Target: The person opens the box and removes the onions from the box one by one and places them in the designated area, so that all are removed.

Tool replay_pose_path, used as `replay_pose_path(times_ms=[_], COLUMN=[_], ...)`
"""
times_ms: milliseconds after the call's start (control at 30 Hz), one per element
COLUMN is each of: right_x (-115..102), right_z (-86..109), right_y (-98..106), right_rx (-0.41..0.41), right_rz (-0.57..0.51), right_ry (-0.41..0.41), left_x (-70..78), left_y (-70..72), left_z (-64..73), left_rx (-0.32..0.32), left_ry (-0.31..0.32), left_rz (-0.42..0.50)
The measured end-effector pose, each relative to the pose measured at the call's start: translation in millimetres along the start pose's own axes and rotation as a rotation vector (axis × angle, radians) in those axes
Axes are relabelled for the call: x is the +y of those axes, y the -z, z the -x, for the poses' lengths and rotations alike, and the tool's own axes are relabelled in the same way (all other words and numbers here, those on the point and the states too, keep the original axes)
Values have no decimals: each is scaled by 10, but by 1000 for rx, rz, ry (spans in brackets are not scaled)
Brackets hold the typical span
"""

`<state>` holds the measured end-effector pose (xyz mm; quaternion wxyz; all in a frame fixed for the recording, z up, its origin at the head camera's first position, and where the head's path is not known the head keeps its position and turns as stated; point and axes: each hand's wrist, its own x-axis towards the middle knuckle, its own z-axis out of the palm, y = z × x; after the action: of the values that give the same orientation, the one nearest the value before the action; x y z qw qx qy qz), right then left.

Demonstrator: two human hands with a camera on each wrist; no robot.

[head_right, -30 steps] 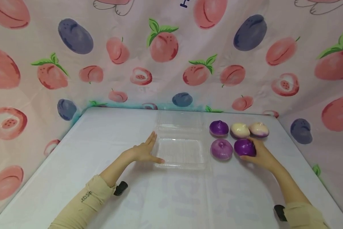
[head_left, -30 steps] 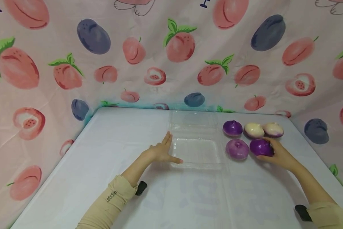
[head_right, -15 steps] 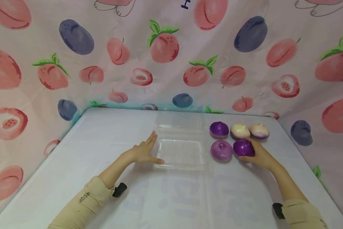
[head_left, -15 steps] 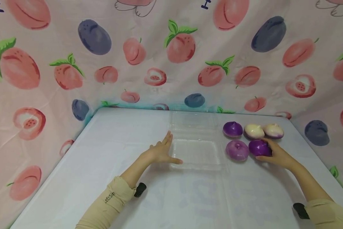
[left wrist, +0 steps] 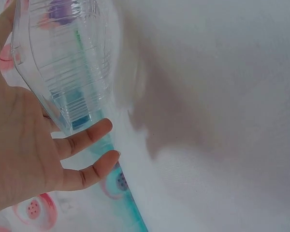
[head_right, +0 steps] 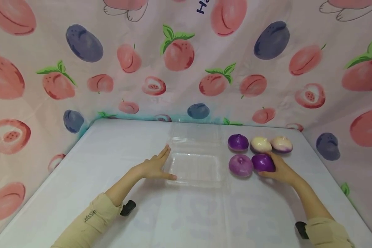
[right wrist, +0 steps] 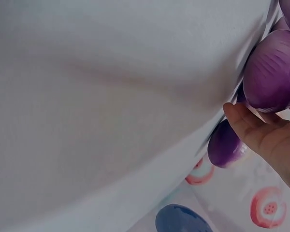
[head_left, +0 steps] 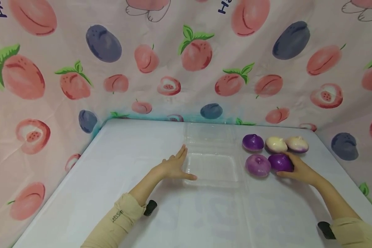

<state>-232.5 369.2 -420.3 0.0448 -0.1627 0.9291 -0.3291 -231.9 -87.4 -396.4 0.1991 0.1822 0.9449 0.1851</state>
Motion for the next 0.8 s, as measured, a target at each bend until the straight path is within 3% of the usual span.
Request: replay_pose_path(times_ms=[300, 800], right_x=[-33, -47], right_z=[15, 18], right_y=[18, 26], right_rx=[3, -12], right_rz=[4, 48], right_ry=[-48, -57], left_x=[-9, -24], left_y=[2, -10], left_z=[13, 30], left_rx=[5, 32], left_ry=[-26, -23], left_rz=[-18, -46])
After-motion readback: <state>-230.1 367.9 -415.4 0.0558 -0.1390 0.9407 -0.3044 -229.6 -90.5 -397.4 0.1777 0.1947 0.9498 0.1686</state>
